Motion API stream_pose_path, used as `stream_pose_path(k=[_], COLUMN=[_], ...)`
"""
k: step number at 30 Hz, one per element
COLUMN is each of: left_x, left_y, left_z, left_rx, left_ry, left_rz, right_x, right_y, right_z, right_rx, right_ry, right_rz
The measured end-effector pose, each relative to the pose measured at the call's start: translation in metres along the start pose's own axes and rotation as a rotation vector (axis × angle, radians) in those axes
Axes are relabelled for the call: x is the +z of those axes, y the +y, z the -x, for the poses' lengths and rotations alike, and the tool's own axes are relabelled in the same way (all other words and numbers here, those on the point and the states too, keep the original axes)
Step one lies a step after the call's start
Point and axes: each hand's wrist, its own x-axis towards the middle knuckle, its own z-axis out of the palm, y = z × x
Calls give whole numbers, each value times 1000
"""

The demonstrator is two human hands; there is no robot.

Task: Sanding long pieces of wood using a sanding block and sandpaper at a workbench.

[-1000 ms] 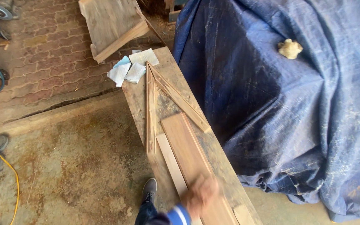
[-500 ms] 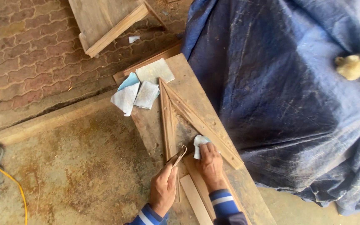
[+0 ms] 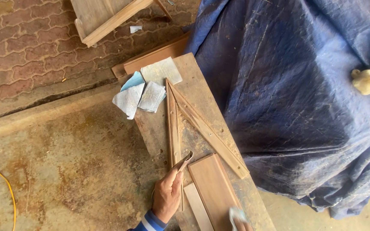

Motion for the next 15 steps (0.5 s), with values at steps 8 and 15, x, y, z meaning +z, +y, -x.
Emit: stream_pose_path(k=[8,15], left_x=[2,0], left_y=[8,-17], left_z=[2,-7], left_rx=[-12,23], left_ry=[-76,-56], left_rz=[-85,-96], right_x=[-42,2], right_y=[-216,-97], right_z=[-221,-35], right_rx=[-230,-164], right_ry=[156,143], right_rz=[-23,7])
